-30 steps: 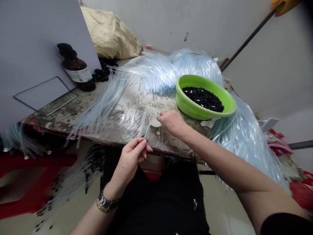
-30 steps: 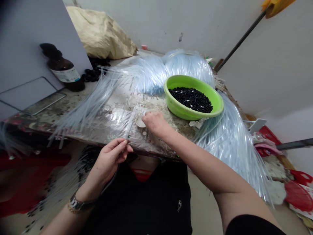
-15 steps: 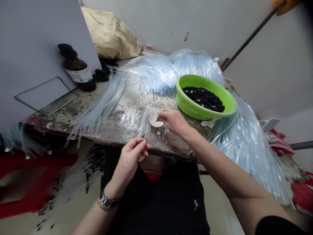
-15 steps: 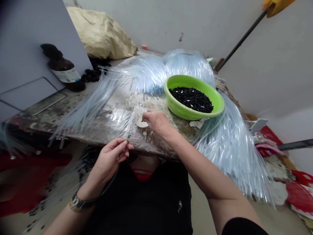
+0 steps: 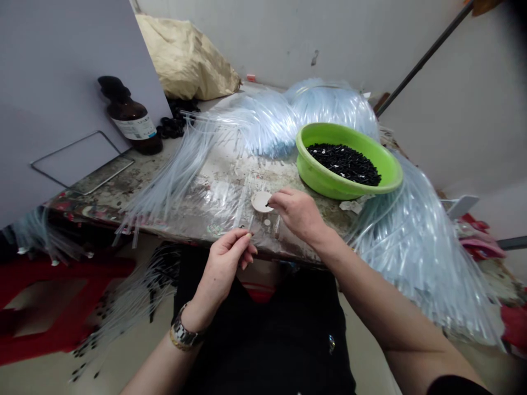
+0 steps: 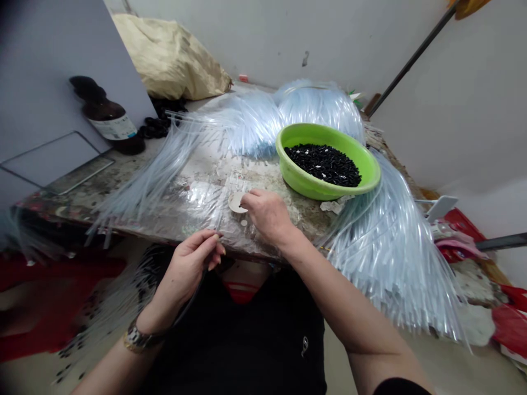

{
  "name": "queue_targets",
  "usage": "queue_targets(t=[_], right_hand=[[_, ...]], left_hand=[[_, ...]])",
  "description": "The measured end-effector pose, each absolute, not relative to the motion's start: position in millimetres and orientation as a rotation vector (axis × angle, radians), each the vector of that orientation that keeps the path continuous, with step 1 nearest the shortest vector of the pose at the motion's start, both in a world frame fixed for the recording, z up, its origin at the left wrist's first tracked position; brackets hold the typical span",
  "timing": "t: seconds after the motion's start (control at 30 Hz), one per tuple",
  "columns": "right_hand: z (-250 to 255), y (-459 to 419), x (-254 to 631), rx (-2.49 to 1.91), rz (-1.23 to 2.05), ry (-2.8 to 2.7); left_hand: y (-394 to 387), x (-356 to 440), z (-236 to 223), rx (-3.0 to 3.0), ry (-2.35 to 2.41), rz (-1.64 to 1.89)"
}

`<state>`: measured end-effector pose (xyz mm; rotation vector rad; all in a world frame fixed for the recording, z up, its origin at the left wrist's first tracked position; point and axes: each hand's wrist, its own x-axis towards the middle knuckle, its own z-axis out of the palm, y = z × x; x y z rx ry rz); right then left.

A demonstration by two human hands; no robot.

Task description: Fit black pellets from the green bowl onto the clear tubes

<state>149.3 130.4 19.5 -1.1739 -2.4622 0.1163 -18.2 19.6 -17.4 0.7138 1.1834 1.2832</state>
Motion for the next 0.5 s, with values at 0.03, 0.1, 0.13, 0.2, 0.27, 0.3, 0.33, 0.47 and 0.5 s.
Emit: queue_targets(t=[0.03, 0.1, 0.13, 0.2, 0.27, 0.3, 0.33, 0.47, 0.5], right_hand=[[21.3, 126.7, 151.0, -1.141, 0.210, -2.380], [25.6, 118.7, 154.4, -1.055, 0.384, -2.243], [27.6, 114.4, 155.9, -1.018, 0.451, -2.194], [31.0, 105.7, 158.4, -0.976, 0.540, -2.130], [33.9, 97.3, 160.2, -0.967, 0.588, -2.097], [35.4, 93.2, 161.0, -0.968, 0.604, -2.088], [36.8, 89.3, 161.8, -0.966, 0.617, -2.082], [41.2, 77.0, 164.9, -0.960, 0.653, -2.080], [41.6, 75.0, 165.7, -0.959, 0.662, -2.082]], left_hand=[[19.2, -18.3, -17.1, 0.726, 1.187, 1.280], [18.5, -18.3, -16.1, 0.749, 1.191, 1.256], [18.0, -18.0, -15.3, 0.769, 1.198, 1.244], [17.1, -16.9, -13.6, 0.829, 1.216, 1.228], [16.2, -15.2, -12.1, 0.894, 1.234, 1.218], [15.7, -14.2, -11.6, 0.920, 1.239, 1.211], [15.3, -13.3, -11.1, 0.940, 1.239, 1.206], [13.8, -10.5, -9.2, 0.968, 1.238, 1.192], [13.5, -10.0, -8.5, 0.968, 1.241, 1.189]])
